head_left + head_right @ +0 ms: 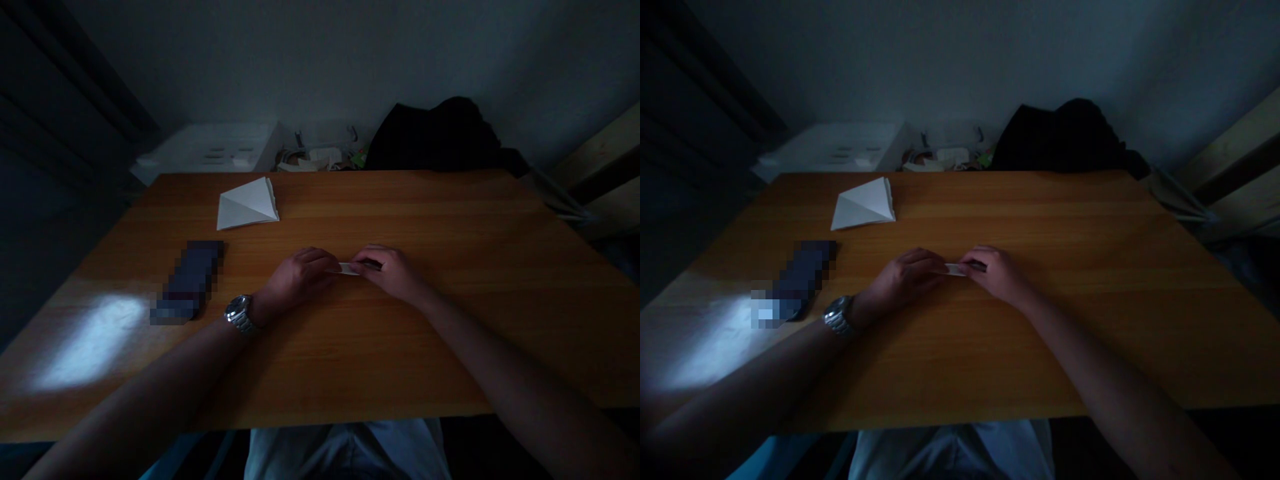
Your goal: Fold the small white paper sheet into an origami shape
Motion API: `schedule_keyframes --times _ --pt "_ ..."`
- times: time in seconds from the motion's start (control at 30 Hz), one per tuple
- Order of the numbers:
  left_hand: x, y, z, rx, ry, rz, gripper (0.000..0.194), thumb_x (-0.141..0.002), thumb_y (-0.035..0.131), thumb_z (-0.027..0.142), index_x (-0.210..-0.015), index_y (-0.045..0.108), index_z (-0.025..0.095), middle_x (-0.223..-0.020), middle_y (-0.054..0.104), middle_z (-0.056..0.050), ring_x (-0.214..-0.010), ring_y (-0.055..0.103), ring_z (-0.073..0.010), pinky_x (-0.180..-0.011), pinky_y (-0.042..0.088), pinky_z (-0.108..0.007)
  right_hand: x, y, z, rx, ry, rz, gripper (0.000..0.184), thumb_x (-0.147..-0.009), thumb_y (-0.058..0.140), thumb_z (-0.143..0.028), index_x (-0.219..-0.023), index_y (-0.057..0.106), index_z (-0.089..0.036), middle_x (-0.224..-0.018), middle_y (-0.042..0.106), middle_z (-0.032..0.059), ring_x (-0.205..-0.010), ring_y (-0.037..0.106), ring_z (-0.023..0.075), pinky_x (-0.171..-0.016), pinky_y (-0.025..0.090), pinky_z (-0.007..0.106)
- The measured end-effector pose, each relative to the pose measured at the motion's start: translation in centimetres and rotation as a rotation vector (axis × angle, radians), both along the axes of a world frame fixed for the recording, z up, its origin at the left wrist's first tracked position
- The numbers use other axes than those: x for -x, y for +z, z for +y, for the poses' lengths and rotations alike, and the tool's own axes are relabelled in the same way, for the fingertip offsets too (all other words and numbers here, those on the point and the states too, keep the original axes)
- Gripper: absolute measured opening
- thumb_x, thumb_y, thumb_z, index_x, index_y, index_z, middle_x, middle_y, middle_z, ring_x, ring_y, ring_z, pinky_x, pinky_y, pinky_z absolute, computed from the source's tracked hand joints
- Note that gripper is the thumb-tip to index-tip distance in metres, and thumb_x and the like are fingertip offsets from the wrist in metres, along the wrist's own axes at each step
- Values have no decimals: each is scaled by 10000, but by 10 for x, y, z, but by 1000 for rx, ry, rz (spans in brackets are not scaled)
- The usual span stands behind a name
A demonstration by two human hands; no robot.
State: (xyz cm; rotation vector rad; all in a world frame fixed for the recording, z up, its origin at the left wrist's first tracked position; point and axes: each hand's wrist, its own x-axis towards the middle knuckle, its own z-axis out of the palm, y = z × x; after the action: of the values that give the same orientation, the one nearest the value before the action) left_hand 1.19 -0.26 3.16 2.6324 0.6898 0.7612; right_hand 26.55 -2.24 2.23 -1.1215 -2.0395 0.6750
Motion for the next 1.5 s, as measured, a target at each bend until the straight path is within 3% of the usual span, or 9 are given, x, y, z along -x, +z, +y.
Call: schedule_keyframes --times 0.27,0.43,0.73,1.0,1.33,1.5 --pt "1 -6 0 162 96 -98 101 -979 615 182 -1066 667 180 -1018 693 -42 -882 670 -134 -783 526 -236 2 5 -3 -57 -23 51 140 -984 611 -332 -1060 684 -239 -1028 706 69 -968 667 220 -853 520 359" --pt "-1 -6 1 218 159 -128 93 -922 663 151 -1012 670 174 -941 692 -22 -806 657 -119 -732 518 -217 1 1 -1 -115 19 4 96 -934 689 -283 -1014 663 -235 -1021 668 66 -981 646 225 -865 523 370" --pt "-3 -8 4 137 155 -63 58 -935 660 201 -981 673 167 -978 669 -54 -864 635 -155 -772 516 -271 7 -8 5 -113 22 -26 43 -960 657 -241 -918 666 -234 -975 647 55 -939 641 209 -841 522 363" --pt "-9 -7 1 49 239 33 202 -955 681 373 -930 666 173 -952 643 -58 -837 607 -177 -719 471 -290 16 -4 3 -124 15 -44 70 -958 651 -213 -889 649 -227 -945 640 46 -909 629 200 -816 507 348" --pt "-11 -7 0 66 244 44 65 -919 682 229 -957 642 194 -1013 635 -49 -886 609 -185 -744 480 -289 16 -6 4 -154 37 -145 61 -971 638 -199 -918 642 -228 -948 663 39 -890 635 196 -801 491 332" --pt "-12 -8 1 100 246 14 88 -882 682 156 -950 635 186 -996 636 -47 -886 609 -185 -765 490 -295 17 -3 3 -183 37 -186 73 -975 637 -210 -906 634 -233 -942 661 43 -878 628 200 -792 492 341"
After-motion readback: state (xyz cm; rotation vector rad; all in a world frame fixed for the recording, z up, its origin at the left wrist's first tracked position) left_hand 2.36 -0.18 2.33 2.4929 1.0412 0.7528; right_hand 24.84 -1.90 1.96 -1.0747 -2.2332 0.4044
